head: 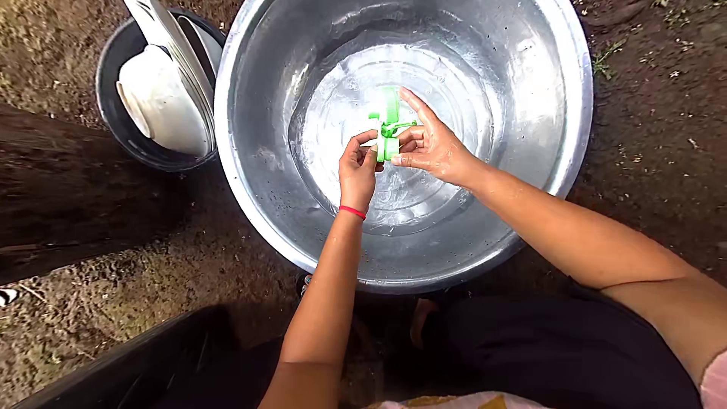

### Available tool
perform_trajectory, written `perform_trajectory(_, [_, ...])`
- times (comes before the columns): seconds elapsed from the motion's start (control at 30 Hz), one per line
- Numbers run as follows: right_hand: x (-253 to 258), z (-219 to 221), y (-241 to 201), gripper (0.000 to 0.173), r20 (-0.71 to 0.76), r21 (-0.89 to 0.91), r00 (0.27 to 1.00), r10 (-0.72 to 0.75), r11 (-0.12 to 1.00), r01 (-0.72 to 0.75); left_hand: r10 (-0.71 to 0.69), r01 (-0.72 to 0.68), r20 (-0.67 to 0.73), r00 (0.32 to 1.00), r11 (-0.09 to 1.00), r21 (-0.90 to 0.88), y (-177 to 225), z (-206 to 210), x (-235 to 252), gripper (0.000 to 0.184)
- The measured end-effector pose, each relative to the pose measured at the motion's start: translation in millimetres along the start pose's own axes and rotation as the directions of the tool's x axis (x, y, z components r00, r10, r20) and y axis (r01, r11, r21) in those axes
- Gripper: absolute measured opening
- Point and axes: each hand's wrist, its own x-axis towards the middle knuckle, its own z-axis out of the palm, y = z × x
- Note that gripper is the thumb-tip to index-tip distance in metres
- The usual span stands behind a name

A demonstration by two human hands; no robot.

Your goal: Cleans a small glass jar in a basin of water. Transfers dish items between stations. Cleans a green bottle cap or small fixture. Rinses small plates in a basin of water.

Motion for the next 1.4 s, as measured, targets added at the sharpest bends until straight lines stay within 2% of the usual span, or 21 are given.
perform_trajectory(0.2, [-5,-3,-21,0.094,-0.012,-0.144,0.953,-0.301,0.944,0.296,-0.010,0.021,0.089,0.996,0.992,-0.124,28,-7,-6,0.029])
perform_trajectory(0.23, [-5,-4,-24,0.088,-0.007,-0.171,0.938,-0.346,0.925,0.340,-0.025,0.038,0.097,0.995,0.990,-0.139,35,-7,-8,0.027])
perform_trajectory(0.3, [-7,-6,-31,0.064,-0.017,-0.234,0.915,-0.403,0.891,0.388,-0.039,0.049,0.108,0.993,0.994,-0.093,47,-9,-12,0.020])
perform_trajectory(0.37, [-10,-8,-38,0.041,-0.042,-0.293,0.911,-0.411,0.876,0.382,0.048,-0.055,0.098,0.994,0.996,0.074,52,-14,-16,0.014])
perform_trajectory(0.43, [-12,-9,-45,0.036,-0.048,-0.318,0.912,-0.408,0.872,0.373,0.183,-0.193,0.073,0.980,0.967,0.169,56,-17,-18,0.017])
perform_trajectory(0.5, [-14,-11,-51,0.036,-0.063,-0.325,0.910,-0.410,0.871,0.369,0.312,-0.322,0.097,0.945,0.939,0.120,61,-18,-21,0.026])
perform_trajectory(0.57, [-17,-11,-58,0.036,-0.084,-0.317,0.905,-0.418,0.872,0.373,0.418,-0.430,0.147,0.896,0.901,0.058,67,-18,-25,0.024])
perform_trajectory(0.67, [-22,-12,-70,0.038,-0.092,-0.302,0.886,-0.454,0.861,0.410,0.505,-0.520,0.163,0.848,0.852,0.065,76,-15,-32,0.027])
perform_trajectory(0.77, [-24,-12,-74,0.038,-0.076,-0.311,0.836,-0.544,0.809,0.498,0.580,-0.593,0.139,0.802,0.801,0.082,80,-15,-36,0.025])
perform_trajectory(0.87, [-23,-10,-75,0.035,-0.068,-0.296,0.782,-0.620,0.761,0.578,0.605,-0.618,0.142,0.783,0.783,0.069,84,-13,-40,0.019])
perform_trajectory(0.97, [-23,-9,-76,0.031,-0.085,-0.269,0.754,-0.651,0.744,0.612,0.588,-0.598,0.144,0.796,0.801,0.037,86,-10,-45,0.023])
perform_trajectory(1.1, [-29,-7,-81,0.041,-0.084,-0.263,0.740,-0.668,0.731,0.630,0.597,-0.605,0.123,0.793,0.796,0.033,88,-7,-49,0.029])
perform_trajectory(1.3, [-39,-11,-99,0.039,-0.013,-0.332,0.788,-0.616,0.746,0.577,0.682,-0.695,0.141,0.717,0.714,0.079,93,-15,-52,0.020])
perform_trajectory(1.4, [-41,-10,-102,0.038,-0.050,-0.309,0.812,-0.581,0.782,0.541,0.679,-0.692,0.139,0.721,0.716,0.093,97,-16,-55,0.019])
